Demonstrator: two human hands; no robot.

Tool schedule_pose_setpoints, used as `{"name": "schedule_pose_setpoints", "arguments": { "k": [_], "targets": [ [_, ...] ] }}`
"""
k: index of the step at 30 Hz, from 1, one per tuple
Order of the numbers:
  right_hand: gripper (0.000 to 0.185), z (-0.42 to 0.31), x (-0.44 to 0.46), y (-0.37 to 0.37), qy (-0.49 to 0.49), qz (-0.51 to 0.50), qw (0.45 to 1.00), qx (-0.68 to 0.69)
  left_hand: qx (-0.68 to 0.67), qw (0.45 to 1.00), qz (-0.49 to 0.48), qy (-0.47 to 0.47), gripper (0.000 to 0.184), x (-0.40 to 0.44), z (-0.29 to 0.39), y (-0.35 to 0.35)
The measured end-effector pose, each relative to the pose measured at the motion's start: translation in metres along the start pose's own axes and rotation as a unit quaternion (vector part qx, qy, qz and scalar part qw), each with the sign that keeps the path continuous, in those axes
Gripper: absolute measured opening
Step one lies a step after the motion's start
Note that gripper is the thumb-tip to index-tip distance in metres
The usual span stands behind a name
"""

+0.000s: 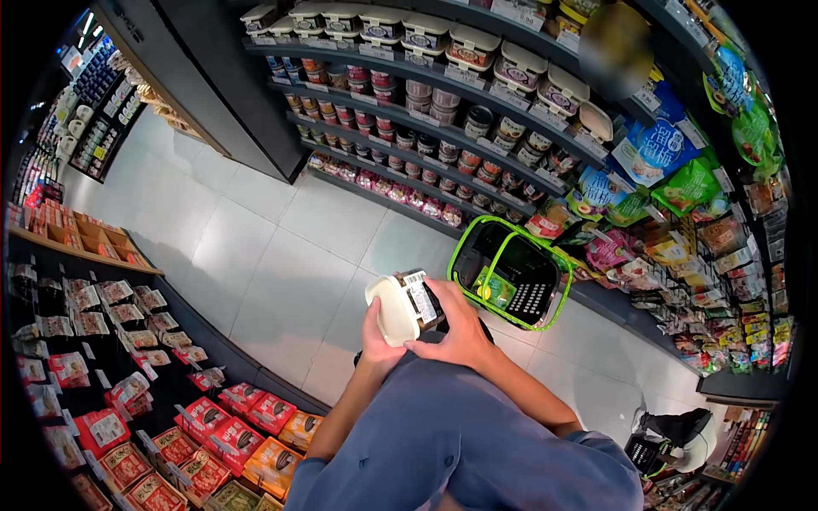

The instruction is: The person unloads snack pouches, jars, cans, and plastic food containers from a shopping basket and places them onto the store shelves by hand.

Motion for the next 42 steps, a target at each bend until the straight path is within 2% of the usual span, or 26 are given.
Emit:
{"name": "schedule_pose_setpoints", "arguments": {
  "k": [1, 3, 4, 6, 8, 10, 12, 14, 15, 16, 19, 22, 24, 26, 30, 32, 33, 42],
  "targets": [
    [0.09, 0.004, 0.004, -0.003, 0.009, 0.0, 1.0, 0.0, 0.029, 0.999, -0.015, -0.012, 0.056, 0.004, 0.004, 0.008],
    [0.083, 0.009, 0.0, -0.006, 0.009, 0.007, 1.0, 0.006, 0.046, 0.999, 0.022, -0.013, 0.055, 0.007, 0.002, 0.025],
    [0.078, 0.011, 0.0, -0.007, 0.019, 0.009, 0.999, -0.033, 0.051, 0.998, 0.031, -0.014, 0.054, 0.011, 0.003, 0.029],
    [0.073, 0.03, -0.002, -0.011, -0.008, -0.001, 1.0, -0.025, 0.064, 0.997, 0.034, -0.01, 0.054, 0.015, 0.009, 0.03],
    [0.067, 0.035, 0.004, -0.014, 0.007, 0.004, 0.999, -0.031, 0.072, 0.997, 0.041, -0.007, 0.053, 0.021, 0.016, 0.026],
    [0.062, 0.047, 0.013, -0.016, -0.054, 0.026, 0.997, 0.049, 0.099, 0.992, 0.081, -0.006, 0.054, 0.028, 0.023, 0.025],
    [0.057, 0.053, 0.03, -0.016, -0.054, 0.022, 0.997, 0.058, 0.087, 0.993, 0.079, -0.021, 0.054, 0.043, 0.03, 0.031],
    [0.054, 0.068, 0.045, -0.019, -0.083, 0.039, 0.988, 0.126, 0.085, 0.993, 0.012, -0.079, 0.054, 0.052, 0.043, 0.032],
    [0.053, 0.074, 0.053, -0.023, -0.087, 0.051, 0.981, 0.166, 0.081, 0.993, 0.02, -0.079, 0.054, 0.054, 0.051, 0.032],
    [0.051, 0.084, 0.061, -0.024, -0.146, 0.049, 0.967, 0.203, 0.084, 0.993, 0.014, -0.078, 0.055, 0.055, 0.063, 0.027],
    [0.045, 0.113, 0.099, -0.035, -0.232, 0.124, 0.898, 0.352, 0.136, 0.984, 0.021, -0.115, 0.056, 0.082, 0.098, 0.03],
    [0.04, 0.121, 0.157, -0.043, -0.319, 0.14, 0.796, 0.494, 0.241, 0.964, 0.035, -0.109, 0.028, 0.106, 0.142, 0.042],
    [0.04, 0.125, 0.197, -0.051, -0.347, 0.118, 0.767, 0.526, 0.304, 0.946, 0.049, -0.097, 0.031, 0.122, 0.17, 0.037],
    [0.055, 0.146, 0.229, -0.056, -0.374, 0.068, 0.763, 0.523, 0.31, 0.943, 0.078, -0.096, 0.032, 0.14, 0.197, 0.032],
    [0.056, 0.156, 0.295, -0.07, -0.382, 0.026, 0.744, 0.548, 0.345, 0.928, 0.107, -0.092, 0.034, 0.169, 0.248, 0.023],
    [0.058, 0.158, 0.321, -0.072, -0.391, 0.027, 0.752, 0.53, 0.345, 0.926, 0.113, -0.102, 0.034, 0.188, 0.268, 0.02],
    [0.046, 0.15, 0.337, -0.075, -0.376, 0.046, 0.758, 0.531, 0.343, 0.926, 0.116, -0.111, 0.034, 0.195, 0.275, 0.018],
    [0.044, 0.143, 0.408, -0.071, -0.373, 0.066, 0.774, 0.507, 0.318, 0.935, 0.114, -0.109, 0.034, 0.249, 0.319, 0.006]
  ]
}}
Point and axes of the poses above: each hand's wrist, its own x-axis towards the middle knuckle, its own y-axis out of the back of the hand, z = x × y, the point moved 3 cm from there along x, towards the middle knuckle, and after that the axes turned 13 degrees about x, right-handed, at the moved point
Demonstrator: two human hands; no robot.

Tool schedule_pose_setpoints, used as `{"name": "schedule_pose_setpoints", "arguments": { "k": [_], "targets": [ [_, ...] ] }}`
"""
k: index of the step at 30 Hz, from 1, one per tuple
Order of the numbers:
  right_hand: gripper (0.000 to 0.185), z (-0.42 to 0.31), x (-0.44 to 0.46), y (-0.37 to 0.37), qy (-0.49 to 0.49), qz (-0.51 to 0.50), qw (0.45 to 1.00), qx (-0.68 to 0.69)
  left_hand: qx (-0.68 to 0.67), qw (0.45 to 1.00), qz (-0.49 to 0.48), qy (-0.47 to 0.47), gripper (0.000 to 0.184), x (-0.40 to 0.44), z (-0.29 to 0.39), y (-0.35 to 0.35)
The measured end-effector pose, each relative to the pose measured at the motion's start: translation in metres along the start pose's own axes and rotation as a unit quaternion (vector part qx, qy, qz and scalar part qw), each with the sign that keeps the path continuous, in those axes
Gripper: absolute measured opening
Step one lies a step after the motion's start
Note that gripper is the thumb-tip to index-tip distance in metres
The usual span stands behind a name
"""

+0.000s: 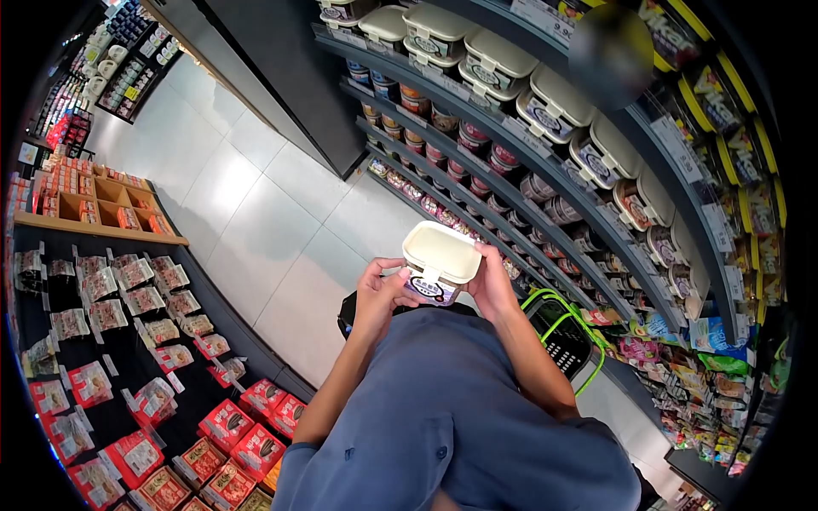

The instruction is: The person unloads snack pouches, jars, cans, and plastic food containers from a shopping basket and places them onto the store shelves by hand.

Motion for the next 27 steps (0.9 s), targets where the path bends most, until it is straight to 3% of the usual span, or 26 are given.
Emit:
{"name": "schedule_pose_setpoints", "arguments": {
  "k": [8, 12, 14, 19, 22, 23, 24, 26, 27],
  "targets": [
    [0.038, -0.008, 0.054, -0.031, 0.053, 0.036, 0.998, 0.002, -0.009, 0.999, -0.044, 0.028, 0.035, 0.061, 0.033, 0.032],
    [0.03, -0.023, 0.081, -0.078, 0.12, 0.051, 0.988, -0.085, 0.03, 0.996, -0.067, 0.043, 0.044, 0.098, 0.07, 0.051],
    [0.037, -0.034, 0.094, -0.108, 0.168, 0.021, 0.97, -0.173, 0.02, 0.997, -0.063, 0.025, 0.048, 0.115, 0.1, 0.057],
    [0.043, -0.054, 0.132, -0.184, 0.234, 0.001, 0.969, -0.085, -0.003, 0.997, -0.056, -0.056, 0.049, 0.168, 0.174, 0.071],
    [0.06, -0.056, 0.149, -0.224, 0.344, -0.014, 0.93, -0.13, 0.0, 0.994, -0.038, -0.105, 0.047, 0.205, 0.215, 0.076],
    [0.072, -0.055, 0.153, -0.235, 0.35, -0.027, 0.928, -0.126, 0.003, 0.992, -0.033, -0.124, 0.046, 0.217, 0.228, 0.075],
    [0.072, -0.053, 0.158, -0.243, 0.353, -0.024, 0.927, -0.128, 0.006, 0.989, -0.029, -0.144, 0.046, 0.227, 0.241, 0.074],
    [0.077, -0.057, 0.163, -0.262, 0.466, -0.009, 0.832, -0.302, 0.013, 0.989, -0.034, -0.146, 0.046, 0.248, 0.261, 0.069],
    [0.081, -0.059, 0.167, -0.271, 0.474, 0.007, 0.813, -0.338, 0.005, 0.988, -0.04, -0.146, 0.046, 0.26, 0.266, 0.068]
  ]
}}
Point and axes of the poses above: each hand's wrist, its own x-axis towards the middle knuckle, its own y-axis out of the back of the hand, z = x × y, the point moved 3 cm from there along x, towards the middle knuckle, and after that the axes turned 13 degrees about x, right-handed, at the moved point
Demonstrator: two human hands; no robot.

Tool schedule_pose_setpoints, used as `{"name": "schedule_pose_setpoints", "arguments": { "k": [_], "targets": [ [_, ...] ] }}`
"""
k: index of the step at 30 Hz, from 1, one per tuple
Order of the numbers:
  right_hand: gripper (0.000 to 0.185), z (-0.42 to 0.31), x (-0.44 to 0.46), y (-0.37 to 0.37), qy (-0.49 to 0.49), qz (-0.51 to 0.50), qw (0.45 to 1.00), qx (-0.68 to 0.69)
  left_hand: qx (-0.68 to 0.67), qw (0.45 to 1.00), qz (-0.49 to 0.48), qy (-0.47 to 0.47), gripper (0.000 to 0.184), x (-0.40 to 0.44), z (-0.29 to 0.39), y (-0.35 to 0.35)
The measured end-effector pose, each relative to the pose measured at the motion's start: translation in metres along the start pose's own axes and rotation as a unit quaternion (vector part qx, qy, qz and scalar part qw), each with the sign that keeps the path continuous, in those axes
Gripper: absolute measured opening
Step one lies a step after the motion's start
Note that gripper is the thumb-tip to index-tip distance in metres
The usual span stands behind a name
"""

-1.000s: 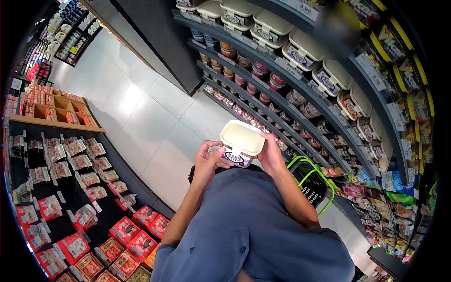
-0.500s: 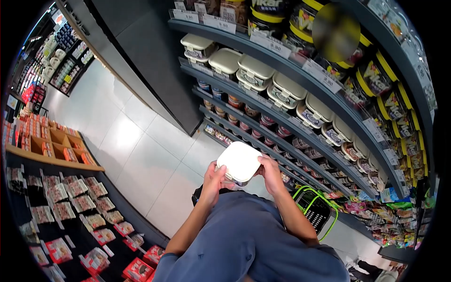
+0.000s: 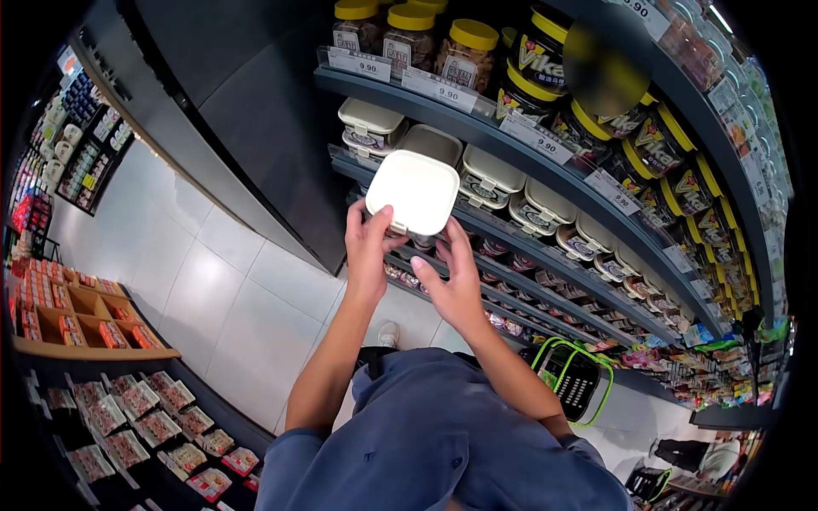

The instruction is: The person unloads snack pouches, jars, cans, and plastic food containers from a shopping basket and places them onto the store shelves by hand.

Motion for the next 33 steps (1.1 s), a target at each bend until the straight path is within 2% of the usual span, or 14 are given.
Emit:
{"name": "schedule_pose_setpoints", "arguments": {
  "k": [1, 3, 6, 7, 8, 11, 13, 14, 16, 19, 22, 27, 29, 33],
  "targets": [
    [0.081, 0.001, 0.007, -0.004, 0.002, 0.007, 1.0, -0.004, -0.009, 1.0, -0.006, -0.001, 0.047, 0.013, 0.001, -0.001],
    [0.081, 0.002, 0.021, -0.009, 0.049, 0.013, 0.994, -0.095, -0.021, 1.0, -0.018, -0.008, 0.05, 0.035, 0.002, -0.005],
    [0.081, 0.011, 0.044, -0.01, 0.033, 0.047, 0.995, -0.082, 0.027, 0.999, -0.033, 0.012, 0.057, 0.053, 0.012, -0.013],
    [0.08, 0.013, 0.051, -0.01, 0.025, 0.059, 0.995, -0.078, 0.027, 0.999, -0.037, 0.014, 0.057, 0.058, 0.012, -0.014],
    [0.081, 0.014, 0.057, -0.011, -0.003, 0.076, 0.997, -0.016, 0.046, 0.998, -0.044, 0.008, 0.054, 0.064, 0.014, -0.016],
    [0.082, 0.027, 0.07, -0.009, -0.014, 0.098, 0.995, -0.023, 0.067, 0.996, -0.057, 0.009, 0.054, 0.078, 0.011, -0.017],
    [0.083, 0.031, 0.076, -0.009, -0.021, 0.111, 0.993, -0.025, 0.191, 0.979, -0.026, -0.064, 0.055, 0.091, 0.006, -0.014],
    [0.082, 0.031, 0.08, -0.01, -0.002, 0.116, 0.993, -0.012, 0.192, 0.979, -0.03, -0.063, 0.055, 0.095, 0.001, -0.013],
    [0.081, 0.032, 0.086, -0.011, 0.017, 0.125, 0.992, 0.001, 0.302, 0.946, 0.017, -0.116, 0.054, 0.094, 0.009, -0.016],
    [0.08, 0.033, 0.092, -0.012, 0.038, 0.123, 0.991, 0.029, 0.31, 0.943, 0.0, -0.124, 0.057, 0.103, 0.01, -0.021],
    [0.082, 0.039, 0.091, -0.012, 0.058, 0.134, 0.97, -0.195, 0.299, 0.947, 0.011, -0.114, 0.057, 0.11, 0.008, -0.027],
    [0.084, 0.042, 0.097, -0.015, 0.018, 0.167, 0.976, -0.141, 0.318, 0.934, 0.011, -0.16, 0.056, 0.119, -0.003, -0.028],
    [0.084, 0.047, 0.098, -0.015, 0.001, 0.181, 0.981, -0.067, 0.318, 0.934, 0.004, -0.164, 0.056, 0.119, -0.005, -0.029],
    [0.084, 0.054, 0.096, -0.014, -0.013, 0.179, 0.98, -0.089, 0.342, 0.927, 0.018, -0.155, 0.054, 0.117, -0.004, -0.03]
  ]
}}
Point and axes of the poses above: each hand's wrist, its own x-axis towards the middle knuckle, its own y-axis out of the back of the hand, z = x × y, the point moved 3 cm from there along x, towards the middle knuckle, and after that the axes turned 13 degrees about x, right-handed, at the moved point
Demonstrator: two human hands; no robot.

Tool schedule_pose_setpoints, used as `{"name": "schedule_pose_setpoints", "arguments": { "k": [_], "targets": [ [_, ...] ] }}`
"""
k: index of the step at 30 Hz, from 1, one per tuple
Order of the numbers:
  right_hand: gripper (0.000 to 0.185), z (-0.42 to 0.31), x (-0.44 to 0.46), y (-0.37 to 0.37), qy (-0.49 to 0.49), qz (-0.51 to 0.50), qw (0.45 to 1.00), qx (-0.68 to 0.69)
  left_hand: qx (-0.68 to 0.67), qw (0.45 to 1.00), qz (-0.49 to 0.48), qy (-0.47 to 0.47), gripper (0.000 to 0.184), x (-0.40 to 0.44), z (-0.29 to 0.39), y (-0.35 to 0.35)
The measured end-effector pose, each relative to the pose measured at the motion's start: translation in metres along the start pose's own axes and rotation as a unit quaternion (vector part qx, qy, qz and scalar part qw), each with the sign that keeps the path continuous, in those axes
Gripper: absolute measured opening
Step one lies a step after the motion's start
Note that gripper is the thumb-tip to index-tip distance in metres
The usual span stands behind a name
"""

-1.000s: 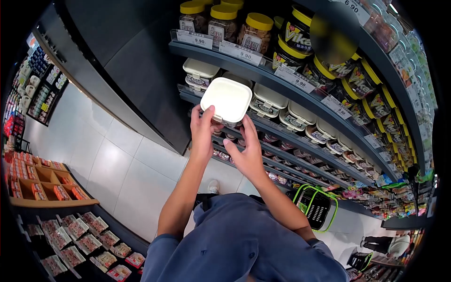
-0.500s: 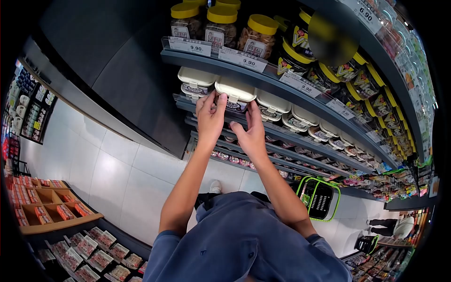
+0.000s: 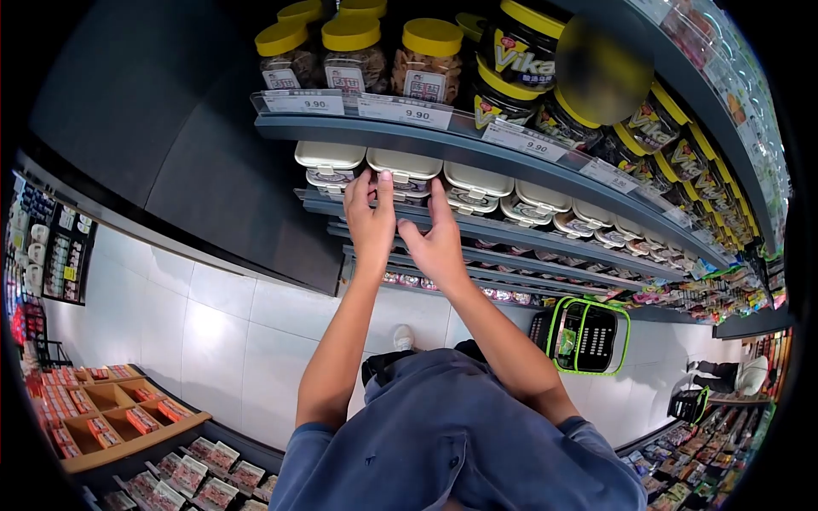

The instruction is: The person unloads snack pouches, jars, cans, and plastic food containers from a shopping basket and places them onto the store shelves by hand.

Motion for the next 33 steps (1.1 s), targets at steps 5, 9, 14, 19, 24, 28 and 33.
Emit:
{"name": "schedule_pose_setpoints", "arguments": {
  "k": [5, 9, 14, 19, 24, 28, 33],
  "targets": [
    [0.077, -0.011, -0.018, 0.007, 0.024, -0.022, 0.999, 0.039, 0.004, 1.0, 0.02, 0.004, 0.047, -0.008, -0.005, -0.001],
    [0.058, 0.01, -0.065, 0.026, 0.058, -0.066, 0.994, 0.058, -0.058, 0.994, 0.057, -0.075, 0.027, -0.042, -0.026, 0.001],
    [0.031, 0.111, -0.155, 0.103, -0.107, -0.225, 0.964, -0.095, 0.017, 0.994, -0.105, -0.006, 0.013, -0.128, -0.145, -0.024],
    [0.025, 0.306, -0.309, 0.302, -0.296, 0.012, 0.897, -0.329, 0.291, 0.869, -0.399, -0.031, 0.019, -0.241, -0.235, -0.051],
    [0.024, 0.328, -0.469, 0.486, -0.548, 0.434, 0.712, -0.063, 0.337, 0.724, -0.598, 0.068, 0.039, -0.33, -0.28, -0.086],
    [0.02, 0.327, -0.513, 0.533, -0.665, 0.31, 0.679, 0.022, 0.459, 0.654, -0.597, 0.071, 0.041, -0.361, -0.265, -0.133],
    [0.031, 0.385, -0.552, 0.616, -0.567, 0.016, 0.778, -0.269, 0.5, 0.626, -0.593, 0.083, 0.042, -0.438, -0.212, -0.213]
  ]
}}
Point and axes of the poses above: each hand's wrist, its own x-axis towards the middle knuckle, its own y-axis out of the back of the hand, z = x × y, the point moved 3 cm from there along x, towards the middle knuckle, and after that the axes turned 13 degrees about x, right-handed, at the moved point
